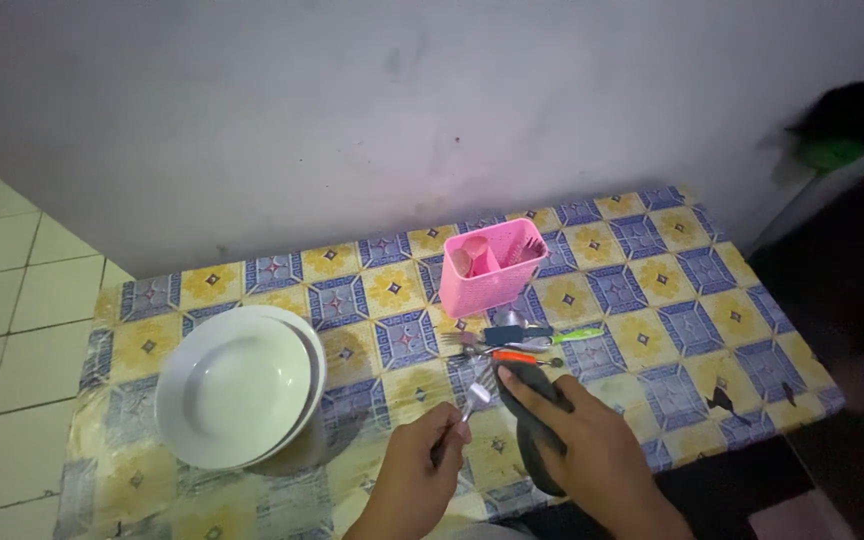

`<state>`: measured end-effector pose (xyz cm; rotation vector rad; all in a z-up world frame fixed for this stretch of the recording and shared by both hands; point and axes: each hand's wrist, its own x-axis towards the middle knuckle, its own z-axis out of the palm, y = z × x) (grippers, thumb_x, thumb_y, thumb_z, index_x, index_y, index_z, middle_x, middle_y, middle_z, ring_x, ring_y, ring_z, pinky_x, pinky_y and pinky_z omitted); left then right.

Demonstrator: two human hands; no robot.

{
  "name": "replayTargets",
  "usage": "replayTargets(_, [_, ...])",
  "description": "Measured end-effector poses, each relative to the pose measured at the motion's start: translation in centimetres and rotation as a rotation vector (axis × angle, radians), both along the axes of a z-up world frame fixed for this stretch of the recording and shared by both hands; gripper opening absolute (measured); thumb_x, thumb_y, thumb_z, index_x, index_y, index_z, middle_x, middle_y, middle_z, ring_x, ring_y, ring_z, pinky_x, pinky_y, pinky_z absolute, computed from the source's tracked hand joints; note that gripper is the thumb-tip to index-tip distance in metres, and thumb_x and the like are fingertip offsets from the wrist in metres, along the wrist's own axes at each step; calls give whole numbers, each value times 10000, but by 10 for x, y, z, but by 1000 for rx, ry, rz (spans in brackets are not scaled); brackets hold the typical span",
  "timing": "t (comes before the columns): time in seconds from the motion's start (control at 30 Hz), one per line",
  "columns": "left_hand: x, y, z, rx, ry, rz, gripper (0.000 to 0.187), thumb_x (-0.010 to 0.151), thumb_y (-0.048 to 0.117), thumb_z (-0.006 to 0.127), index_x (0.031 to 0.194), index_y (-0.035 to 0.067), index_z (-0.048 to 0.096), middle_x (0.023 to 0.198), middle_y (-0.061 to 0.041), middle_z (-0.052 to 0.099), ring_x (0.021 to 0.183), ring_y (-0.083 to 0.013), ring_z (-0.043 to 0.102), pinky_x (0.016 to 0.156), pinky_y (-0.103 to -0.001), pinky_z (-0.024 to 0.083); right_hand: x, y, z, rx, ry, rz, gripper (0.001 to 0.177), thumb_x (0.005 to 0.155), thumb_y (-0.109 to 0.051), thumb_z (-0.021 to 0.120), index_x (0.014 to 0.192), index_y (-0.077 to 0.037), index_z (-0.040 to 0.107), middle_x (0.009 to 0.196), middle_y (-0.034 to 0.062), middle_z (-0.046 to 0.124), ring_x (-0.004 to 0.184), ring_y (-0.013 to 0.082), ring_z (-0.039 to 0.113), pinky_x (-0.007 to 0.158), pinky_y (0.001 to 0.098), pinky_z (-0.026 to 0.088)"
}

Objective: The person scrubs several pieces of cutlery with a dark sponge on a patterned tabletop and places each cleaned item into a pink plastic cutlery holder. The person handles a fork, a spoon, and a knife with an orange handle, scrubbing each before depositing it into the holder.

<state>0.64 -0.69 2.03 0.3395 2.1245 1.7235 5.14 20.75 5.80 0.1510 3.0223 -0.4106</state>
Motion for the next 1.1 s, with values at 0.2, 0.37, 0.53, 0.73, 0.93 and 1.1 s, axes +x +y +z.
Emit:
replayTargets(0.2, [-1, 2, -16, 109, -63, 26, 101, 967, 53, 609, 895, 59, 680, 610, -15, 557, 543, -108, 452, 508, -282, 380, 4, -8, 1, -308, -145, 140, 848, 815, -93, 682, 1540, -485, 481, 969, -19, 647, 685, 215, 628, 637, 344, 508])
replayTargets(0.37, [-2, 7, -8, 67, -174, 20, 147, 973, 80, 601, 849, 45, 672, 594, -34, 549, 541, -121, 422, 528, -290, 332, -10, 17, 1, -18, -50, 41, 853, 801, -181, 754, 1497, -586, 472, 970, -16, 616, 665, 190, 641, 622, 339, 526])
replayTargets(0.53, [-6, 20, -14, 2, -122, 95, 176, 963, 101, 638, 799, 51, 675, 556, -33, 550, 516, -116, 417, 514, -288, 331, -7, 27, -2, 7, 239, -64, 835, 767, -131, 758, 1492, -472, 523, 954, 33, 614, 651, 249, 610, 585, 394, 498])
replayTargets(0.73, [-10, 35, -19, 62, -78, 85, 140, 936, 34, 626, 818, 66, 694, 544, -20, 548, 491, -110, 439, 489, -276, 326, -9, 24, -18, -199, 136, 292, 855, 768, -104, 773, 1500, -471, 525, 998, 14, 615, 734, 214, 624, 629, 351, 522])
replayTargets(0.93, [-7, 48, -15, 27, -80, 52, 128, 925, 5, 600, 848, 74, 676, 584, 1, 510, 523, -93, 403, 510, -274, 309, -24, 39, -1, -150, -49, 124, 845, 830, -107, 725, 1521, -519, 467, 1002, -4, 596, 644, 204, 612, 578, 375, 467])
replayTargets(1.1, [-5, 63, -6, 82, 5, 92, 113, 877, 10, 571, 873, 59, 674, 714, -50, 661, 607, -139, 579, 566, -283, 487, -19, 41, 1, -441, 117, 246, 730, 795, -103, 696, 1453, -402, 594, 1069, 18, 726, 722, 267, 732, 650, 358, 576])
